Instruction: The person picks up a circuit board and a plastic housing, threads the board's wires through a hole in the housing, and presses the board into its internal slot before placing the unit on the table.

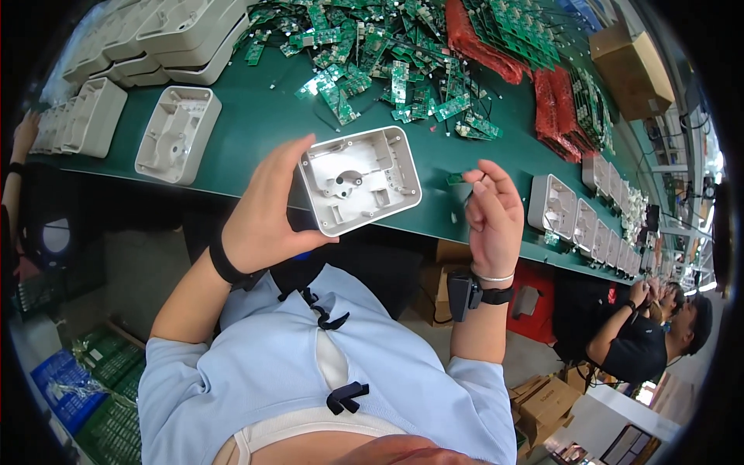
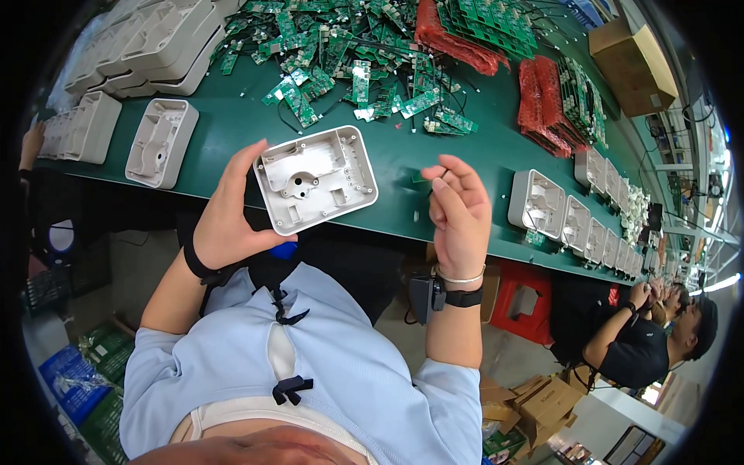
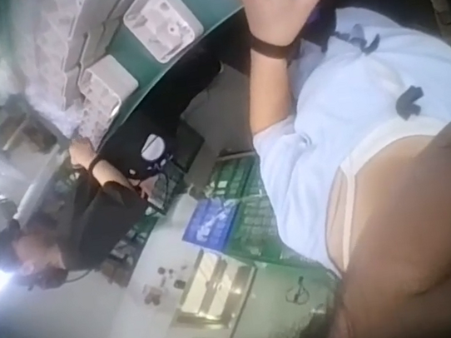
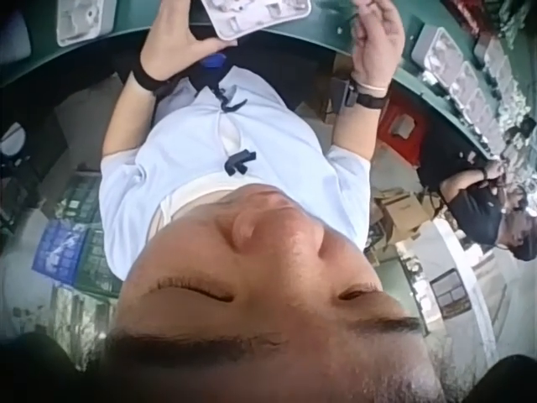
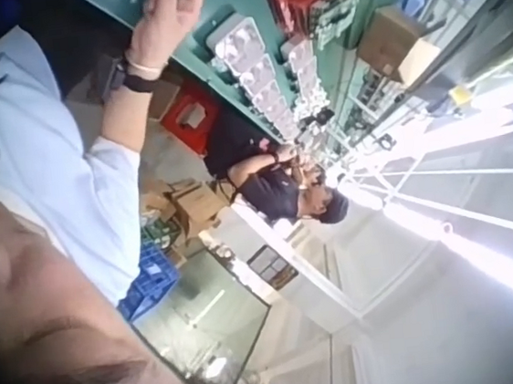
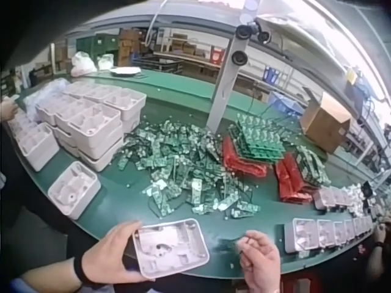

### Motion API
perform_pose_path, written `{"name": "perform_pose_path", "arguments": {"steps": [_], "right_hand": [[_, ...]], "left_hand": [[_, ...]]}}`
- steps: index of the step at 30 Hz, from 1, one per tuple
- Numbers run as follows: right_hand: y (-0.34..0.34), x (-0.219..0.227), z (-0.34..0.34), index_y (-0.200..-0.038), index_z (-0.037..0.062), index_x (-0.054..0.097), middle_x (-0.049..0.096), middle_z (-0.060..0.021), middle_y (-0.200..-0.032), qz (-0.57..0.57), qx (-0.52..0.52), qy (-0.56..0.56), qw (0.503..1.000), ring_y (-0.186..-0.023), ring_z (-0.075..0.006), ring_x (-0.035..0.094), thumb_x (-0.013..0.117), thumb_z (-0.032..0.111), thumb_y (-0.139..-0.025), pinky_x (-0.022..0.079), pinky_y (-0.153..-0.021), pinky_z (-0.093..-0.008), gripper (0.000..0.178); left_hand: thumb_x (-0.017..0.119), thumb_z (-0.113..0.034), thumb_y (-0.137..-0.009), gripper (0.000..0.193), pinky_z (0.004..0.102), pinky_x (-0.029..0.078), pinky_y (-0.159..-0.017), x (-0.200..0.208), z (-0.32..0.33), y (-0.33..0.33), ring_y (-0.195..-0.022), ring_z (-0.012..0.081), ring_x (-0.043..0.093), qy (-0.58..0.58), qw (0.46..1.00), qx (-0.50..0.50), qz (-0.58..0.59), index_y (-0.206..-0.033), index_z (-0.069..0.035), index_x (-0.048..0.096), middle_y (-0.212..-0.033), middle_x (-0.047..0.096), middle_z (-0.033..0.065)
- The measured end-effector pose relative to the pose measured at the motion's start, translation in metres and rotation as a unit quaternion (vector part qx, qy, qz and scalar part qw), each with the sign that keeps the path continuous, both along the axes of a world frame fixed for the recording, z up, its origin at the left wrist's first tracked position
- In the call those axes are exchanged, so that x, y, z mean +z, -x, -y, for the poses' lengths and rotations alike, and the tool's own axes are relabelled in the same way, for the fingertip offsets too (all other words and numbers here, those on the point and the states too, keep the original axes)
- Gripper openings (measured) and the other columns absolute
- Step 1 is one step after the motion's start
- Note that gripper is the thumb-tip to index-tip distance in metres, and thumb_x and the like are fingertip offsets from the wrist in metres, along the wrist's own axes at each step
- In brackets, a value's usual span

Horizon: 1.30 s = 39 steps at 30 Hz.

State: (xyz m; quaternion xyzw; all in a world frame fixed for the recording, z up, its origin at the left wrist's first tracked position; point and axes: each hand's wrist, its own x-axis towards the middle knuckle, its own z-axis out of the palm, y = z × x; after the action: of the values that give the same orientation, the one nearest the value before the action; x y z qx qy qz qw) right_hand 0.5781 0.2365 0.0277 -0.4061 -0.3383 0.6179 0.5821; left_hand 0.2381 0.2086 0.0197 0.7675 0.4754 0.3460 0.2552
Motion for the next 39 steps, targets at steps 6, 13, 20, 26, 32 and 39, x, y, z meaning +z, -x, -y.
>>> {"name": "perform_pose_path", "arguments": {"steps": [6,13,20,26,32,39], "right_hand": [[0.017,0.003,0.006,-0.123,-0.0008,0.064,0.075,-0.0152,-0.117,0.148,-0.081,0.005,0.986,-0.055,-0.0068,0.047,0.06,0.011,-0.109,0.036,-0.05,-0.0187,0.018],[0.008,-0.011,0.004,-0.119,0.0028,0.064,0.075,-0.0112,-0.116,-0.045,0.047,0.092,0.994,-0.068,-0.0084,0.06,0.062,0.011,-0.11,0.044,-0.055,-0.0202,0.013],[0.033,-0.016,-0.001,-0.117,0.0042,0.066,0.073,-0.0107,-0.119,-0.079,-0.029,-0.003,0.996,-0.088,-0.015,0.068,0.063,0.007,-0.108,0.054,-0.07,-0.0258,0.01],[0.068,-0.002,0.014,-0.113,-0.0005,0.066,0.075,-0.0137,-0.112,0.018,0.015,-0.137,0.99,-0.094,-0.0193,0.072,0.067,-0.002,-0.101,0.057,-0.079,-0.0305,0.012],[0.085,-0.002,0.02,-0.108,-0.0034,0.068,0.077,-0.0149,-0.107,0.216,0.05,-0.197,0.955,-0.094,-0.017,0.072,0.072,-0.008,-0.095,0.057,-0.082,-0.029,0.015],[0.09,0.004,0.02,-0.101,-0.0035,0.071,0.078,-0.0092,-0.101,0.331,0.044,-0.199,0.921,-0.088,-0.0107,0.069,0.077,-0.007,-0.091,0.054,-0.081,-0.026,0.013]], "left_hand": [[0.101,-0.021,-0.065,0.119,0.0449,0.04,-0.121,0.001,0.0,-0.005,-0.145,0.0423,0.047,0.019,0.999,0.005,0.047,-0.161,0.0,0.033,-0.156,0.046,0.0242],[0.099,-0.018,-0.066,0.115,0.0448,0.04,-0.121,0.003,-0.003,-0.003,-0.146,0.0412,0.047,-0.005,0.999,0.001,0.033,-0.16,0.0,0.036,-0.157,0.045,0.0245],[0.098,-0.018,-0.067,0.111,0.0451,0.041,-0.12,0.004,-0.001,-0.009,-0.144,0.0408,0.049,0.068,0.992,-0.003,0.102,-0.16,-0.003,0.038,-0.154,0.048,0.0226],[0.098,-0.018,-0.068,0.111,0.0444,0.043,-0.117,0.013,-0.004,-0.01,-0.141,0.0406,0.052,0.001,0.998,-0.01,0.058,-0.161,-0.005,0.038,-0.153,0.049,0.0216],[0.097,-0.017,-0.067,0.112,0.0443,0.045,-0.115,0.02,-0.005,-0.011,-0.138,0.0408,0.053,-0.003,0.998,-0.019,0.053,-0.161,-0.006,0.038,-0.151,0.05,0.0215],[0.096,-0.016,-0.068,0.11,0.0443,0.046,-0.113,0.021,-0.004,-0.013,-0.138,0.0408,0.052,-0.005,0.998,-0.025,0.053,-0.161,-0.006,0.038,-0.149,0.049,0.0215]]}}
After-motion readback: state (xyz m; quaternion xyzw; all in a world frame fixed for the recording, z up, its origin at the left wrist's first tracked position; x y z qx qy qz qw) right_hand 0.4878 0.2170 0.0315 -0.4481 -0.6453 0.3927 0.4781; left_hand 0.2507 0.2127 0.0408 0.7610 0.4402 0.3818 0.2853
